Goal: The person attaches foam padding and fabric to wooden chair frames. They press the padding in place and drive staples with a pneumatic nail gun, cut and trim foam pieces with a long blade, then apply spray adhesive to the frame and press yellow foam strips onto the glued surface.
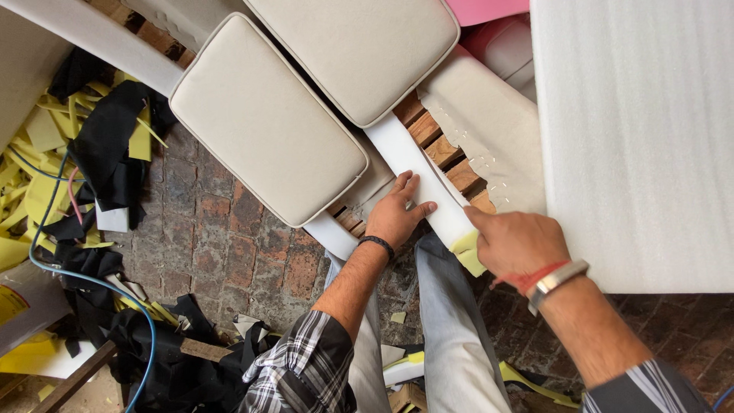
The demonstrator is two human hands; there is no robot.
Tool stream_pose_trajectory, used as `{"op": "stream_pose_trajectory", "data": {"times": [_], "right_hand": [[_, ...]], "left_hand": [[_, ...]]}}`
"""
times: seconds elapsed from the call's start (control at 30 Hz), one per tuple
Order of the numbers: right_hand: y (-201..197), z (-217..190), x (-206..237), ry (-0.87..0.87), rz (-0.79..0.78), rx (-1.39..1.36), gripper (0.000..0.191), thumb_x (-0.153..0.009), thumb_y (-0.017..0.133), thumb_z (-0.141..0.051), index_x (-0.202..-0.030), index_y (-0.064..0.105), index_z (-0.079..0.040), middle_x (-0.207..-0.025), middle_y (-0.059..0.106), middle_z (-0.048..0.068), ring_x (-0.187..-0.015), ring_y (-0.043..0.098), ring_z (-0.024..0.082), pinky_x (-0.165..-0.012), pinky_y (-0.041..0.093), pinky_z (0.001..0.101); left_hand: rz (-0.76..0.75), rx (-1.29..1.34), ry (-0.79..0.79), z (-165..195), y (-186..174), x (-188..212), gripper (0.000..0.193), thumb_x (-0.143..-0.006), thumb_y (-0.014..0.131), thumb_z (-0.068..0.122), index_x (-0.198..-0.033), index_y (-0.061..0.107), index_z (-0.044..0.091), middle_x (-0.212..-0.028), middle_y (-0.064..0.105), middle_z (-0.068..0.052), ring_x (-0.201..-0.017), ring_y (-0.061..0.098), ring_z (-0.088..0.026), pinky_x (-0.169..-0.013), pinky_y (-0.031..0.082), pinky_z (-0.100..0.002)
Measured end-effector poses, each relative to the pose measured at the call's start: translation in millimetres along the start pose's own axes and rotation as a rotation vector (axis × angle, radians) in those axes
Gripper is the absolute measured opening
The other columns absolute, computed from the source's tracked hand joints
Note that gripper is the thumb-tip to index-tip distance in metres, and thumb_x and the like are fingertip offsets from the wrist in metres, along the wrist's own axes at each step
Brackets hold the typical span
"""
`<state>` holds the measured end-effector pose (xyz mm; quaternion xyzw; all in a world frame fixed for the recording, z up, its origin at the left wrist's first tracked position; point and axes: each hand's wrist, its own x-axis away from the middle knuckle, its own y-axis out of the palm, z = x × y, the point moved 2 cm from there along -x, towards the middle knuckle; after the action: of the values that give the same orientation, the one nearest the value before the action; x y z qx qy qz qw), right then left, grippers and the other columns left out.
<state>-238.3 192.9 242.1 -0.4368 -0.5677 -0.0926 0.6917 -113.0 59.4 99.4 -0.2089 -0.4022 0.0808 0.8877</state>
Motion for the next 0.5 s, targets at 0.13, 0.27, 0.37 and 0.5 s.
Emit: {"op": "stream_pose_trajectory", "data": {"times": [0.13,0.27,0.37,0.5], "right_hand": [[-11,-3,-4,-0.015,0.08,0.026,0.053,-0.095,0.05,-0.02,-0.147,0.053,-0.029,-0.067,0.069,0.004,-0.06,0.07,0.02,-0.064,0.06,0.0387],[-9,7,22,0.062,-0.116,0.029,0.051,-0.101,0.045,-0.021,-0.152,0.048,-0.028,-0.063,0.069,0.0,-0.056,0.07,0.015,-0.059,0.061,0.0327],[-10,12,31,0.042,-0.037,0.044,0.051,-0.096,0.049,-0.022,-0.146,0.052,-0.03,-0.066,0.07,0.0,-0.059,0.069,0.016,-0.063,0.059,0.0348],[-5,5,12,0.065,-0.11,0.0,0.049,-0.105,0.042,-0.024,-0.153,0.047,-0.029,-0.071,0.074,0.004,-0.064,0.073,0.02,-0.064,0.064,0.0363]], "left_hand": [[-0.033,-0.015,-0.021,1,0,-1,0.079,-0.087,0.068,0.053,-0.153,0.045,0.018,-0.165,0.035,0.005,-0.124,0.063,-0.023,-0.104,0.051,-0.039],[-0.052,-0.033,-0.013,0,0,-1,0.079,-0.088,0.068,0.054,-0.153,0.044,0.017,-0.166,0.034,0.005,-0.124,0.064,-0.023,-0.103,0.051,-0.039],[-0.037,-0.034,-0.011,0,-1,-1,0.078,-0.088,0.068,0.054,-0.153,0.046,0.017,-0.166,0.034,0.004,-0.125,0.063,-0.024,-0.104,0.051,-0.039],[-0.043,-0.008,-0.028,0,0,-1,0.08,-0.086,0.067,0.054,-0.153,0.044,0.017,-0.166,0.034,0.006,-0.123,0.064,-0.024,-0.102,0.052,-0.039]]}}
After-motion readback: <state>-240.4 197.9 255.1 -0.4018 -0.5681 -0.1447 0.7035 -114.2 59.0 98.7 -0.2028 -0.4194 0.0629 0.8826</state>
